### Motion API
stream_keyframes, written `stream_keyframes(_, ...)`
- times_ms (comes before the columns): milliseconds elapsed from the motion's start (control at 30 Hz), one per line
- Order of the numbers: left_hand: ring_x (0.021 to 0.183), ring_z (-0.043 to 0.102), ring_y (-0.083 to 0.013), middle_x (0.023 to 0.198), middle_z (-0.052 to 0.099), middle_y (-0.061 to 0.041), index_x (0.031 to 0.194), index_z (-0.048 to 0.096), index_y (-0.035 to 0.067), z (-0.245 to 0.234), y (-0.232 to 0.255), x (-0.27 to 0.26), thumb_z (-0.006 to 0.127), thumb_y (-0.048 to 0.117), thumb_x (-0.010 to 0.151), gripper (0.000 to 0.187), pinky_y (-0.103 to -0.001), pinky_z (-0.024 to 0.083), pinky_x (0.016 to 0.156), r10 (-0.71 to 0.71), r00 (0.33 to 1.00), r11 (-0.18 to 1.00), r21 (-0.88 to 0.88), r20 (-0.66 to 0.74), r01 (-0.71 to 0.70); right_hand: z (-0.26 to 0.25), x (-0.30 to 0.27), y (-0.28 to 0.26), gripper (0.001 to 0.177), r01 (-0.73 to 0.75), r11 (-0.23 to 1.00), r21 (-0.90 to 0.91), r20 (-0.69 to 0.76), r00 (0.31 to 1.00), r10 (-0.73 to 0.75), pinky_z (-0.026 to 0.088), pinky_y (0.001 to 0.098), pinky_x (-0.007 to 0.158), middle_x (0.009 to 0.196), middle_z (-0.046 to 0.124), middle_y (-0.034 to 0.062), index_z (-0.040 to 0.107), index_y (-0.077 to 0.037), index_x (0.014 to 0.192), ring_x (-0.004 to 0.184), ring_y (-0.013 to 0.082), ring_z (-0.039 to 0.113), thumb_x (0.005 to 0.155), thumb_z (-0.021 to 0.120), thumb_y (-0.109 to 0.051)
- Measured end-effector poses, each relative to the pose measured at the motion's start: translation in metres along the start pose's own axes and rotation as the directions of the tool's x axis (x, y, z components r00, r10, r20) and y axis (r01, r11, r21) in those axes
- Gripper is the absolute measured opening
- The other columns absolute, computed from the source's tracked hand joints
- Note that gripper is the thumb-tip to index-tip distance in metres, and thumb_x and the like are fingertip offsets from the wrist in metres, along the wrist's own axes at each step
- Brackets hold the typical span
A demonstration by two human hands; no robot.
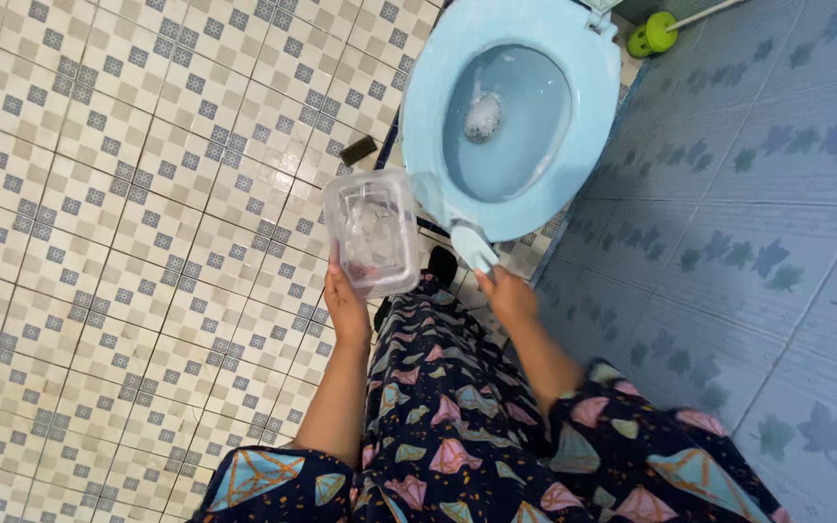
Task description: The person scrubs the interior rim and bowl of a toilet using a brush and a container of water.
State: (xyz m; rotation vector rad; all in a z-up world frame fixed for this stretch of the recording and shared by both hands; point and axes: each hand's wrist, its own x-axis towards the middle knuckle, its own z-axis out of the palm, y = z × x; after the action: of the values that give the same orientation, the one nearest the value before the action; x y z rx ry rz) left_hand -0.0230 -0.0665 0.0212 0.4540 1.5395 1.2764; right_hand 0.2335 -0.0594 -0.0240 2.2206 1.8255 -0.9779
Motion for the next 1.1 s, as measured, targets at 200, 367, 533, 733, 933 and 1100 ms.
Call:
stream_keyframes(200, 0.103, 0.056, -0.015, 0.125, 0.054, -0.008, 0.141, 0.038, 0.006, 0.009, -0.001, -0.004, 0.026, 0.042, 0.1, 0.055, -0.028, 0.045, 0.091, 0.025, 1.0, 0.999, 0.044, -0.018, -0.024, 0.001, 0.089, -0.032, 0.057, 0.25, 0.927, 0.279, -0.265, 0.948, -0.176, 0.046, 0.0494, 0.071, 0.088, 0.064, 0.0248, 0.064, 0.0, 0.102, 0.083, 0.0448, 0.059, 0.092, 0.044, -0.053)
stream_keyframes(367, 0.099, 0.054, -0.0195, 0.117, 0.052, -0.015, 0.145, 0.038, 0.008, 0.019, -0.011, -0.001, 0.028, 0.043, 0.102, 0.056, -0.032, 0.047, 0.088, -0.01, 1.0, 1.0, -0.016, -0.012, 0.01, -0.001, 0.133, -0.039, 0.064, 0.044, 0.951, 0.305, 0.003, 0.999, -0.047, 0.047, 0.0463, 0.082, 0.091, 0.064, 0.0263, 0.065, 0.003, 0.094, 0.091, 0.0444, 0.059, 0.094, 0.043, -0.057)
stream_keyframes(533, 0.106, 0.053, -0.0232, 0.127, 0.049, -0.015, 0.145, 0.036, 0.013, 0.026, -0.003, 0.002, 0.03, 0.046, 0.099, 0.057, -0.035, 0.049, 0.088, -0.077, 0.997, 0.991, -0.105, 0.015, 0.078, -0.029, 0.051, 0.037, 0.06, -0.05, 0.977, 0.209, 0.108, 0.994, 0.028, 0.048, 0.0468, 0.075, 0.084, 0.066, 0.0214, 0.064, -0.002, 0.097, 0.082, 0.0386, 0.063, 0.089, 0.043, -0.058)
stream_keyframes(733, 0.116, 0.051, -0.0211, 0.138, 0.044, -0.009, 0.143, 0.035, 0.014, 0.031, 0.006, 0.005, 0.03, 0.049, 0.097, 0.058, -0.034, 0.048, 0.091, -0.05, 0.999, 0.995, -0.081, 0.0, 0.05, -0.018, 0.077, -0.014, 0.06, 0.009, 0.992, 0.125, 0.196, 0.98, -0.034, 0.046, 0.047, 0.077, 0.084, 0.065, 0.0222, 0.063, 0.0, 0.095, 0.084, 0.0374, 0.063, 0.091, 0.044, -0.057)
stream_keyframes(933, 0.095, 0.055, -0.0202, 0.109, 0.053, -0.013, 0.147, 0.038, 0.013, 0.025, -0.011, 0.004, 0.031, 0.046, 0.101, 0.057, -0.033, 0.05, 0.085, -0.03, 0.999, 0.995, -0.093, -0.038, 0.026, -0.009, 0.128, -0.076, 0.058, 0.137, 0.965, 0.222, 0.05, 0.987, -0.152, 0.046, 0.0456, 0.078, 0.09, 0.064, 0.0236, 0.063, -0.001, 0.093, 0.088, 0.0406, 0.06, 0.089, 0.048, -0.056)
stream_keyframes(1100, 0.097, 0.056, -0.0146, 0.113, 0.055, -0.003, 0.142, 0.036, 0.014, 0.027, -0.001, 0.002, 0.03, 0.045, 0.097, 0.055, -0.031, 0.051, 0.081, -0.047, 0.998, 0.996, -0.075, -0.051, 0.043, -0.031, 0.088, -0.003, 0.062, -0.123, 0.958, 0.258, 0.184, 0.98, 0.076, 0.048, 0.0452, 0.074, 0.08, 0.066, 0.0239, 0.064, 0.003, 0.086, 0.078, 0.0378, 0.063, 0.089, 0.049, -0.057)
